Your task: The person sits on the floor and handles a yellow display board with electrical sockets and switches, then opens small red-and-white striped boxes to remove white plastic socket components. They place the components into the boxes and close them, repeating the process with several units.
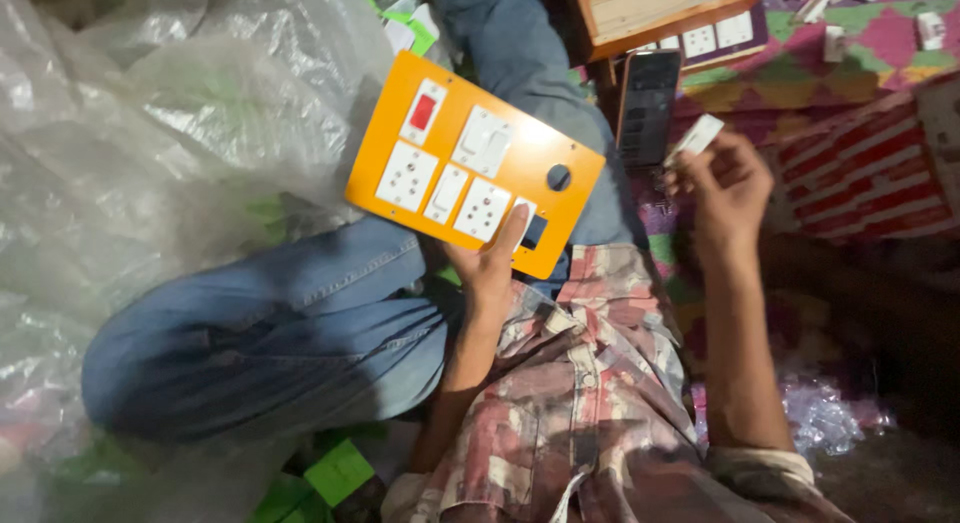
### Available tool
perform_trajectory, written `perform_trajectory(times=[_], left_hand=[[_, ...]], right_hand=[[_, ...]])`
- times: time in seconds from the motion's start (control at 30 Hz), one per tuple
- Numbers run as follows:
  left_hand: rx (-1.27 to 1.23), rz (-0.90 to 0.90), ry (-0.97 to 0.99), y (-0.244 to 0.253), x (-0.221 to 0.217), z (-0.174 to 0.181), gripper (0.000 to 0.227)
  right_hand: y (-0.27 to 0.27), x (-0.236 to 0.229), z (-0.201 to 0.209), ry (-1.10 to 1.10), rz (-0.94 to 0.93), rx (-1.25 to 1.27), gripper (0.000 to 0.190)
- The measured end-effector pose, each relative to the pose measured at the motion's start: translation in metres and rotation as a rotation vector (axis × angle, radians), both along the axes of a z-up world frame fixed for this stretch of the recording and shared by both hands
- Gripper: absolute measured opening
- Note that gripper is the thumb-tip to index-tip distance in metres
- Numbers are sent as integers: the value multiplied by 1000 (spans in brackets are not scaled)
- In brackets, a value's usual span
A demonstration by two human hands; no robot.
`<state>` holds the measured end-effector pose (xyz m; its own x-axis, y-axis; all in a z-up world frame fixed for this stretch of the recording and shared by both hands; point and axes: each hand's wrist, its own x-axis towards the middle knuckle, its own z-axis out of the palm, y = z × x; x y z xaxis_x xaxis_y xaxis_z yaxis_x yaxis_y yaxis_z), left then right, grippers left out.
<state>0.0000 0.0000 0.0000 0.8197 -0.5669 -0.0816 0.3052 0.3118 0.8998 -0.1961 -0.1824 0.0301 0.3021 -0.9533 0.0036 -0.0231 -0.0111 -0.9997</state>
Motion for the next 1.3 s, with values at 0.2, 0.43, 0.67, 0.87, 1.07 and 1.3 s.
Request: perform_trajectory(times=[0.2, 0.43, 0.67, 0.87, 1.07, 1.3], left_hand=[[5, -5, 19, -4, 2, 30, 47], [30, 44, -137, -2, 2, 22, 45], [-5, 99, -122, -2, -2, 12, 46], [39, 140, -23, 1, -4, 10, 37], [79, 150, -29, 1, -4, 15, 44], [2, 152, 60, -3, -6, 26, 44]], right_hand=[[44, 17, 45, -87, 70, 145, 29], [79, 44, 69, -40, 163, 312, 31], [125, 82, 59, -31, 256, 346, 47], [130, 87, 63, 58, 273, 387, 45], [133, 89, 61, 106, 318, 291, 46], [124, 83, 55, 315, 317, -130, 41]])
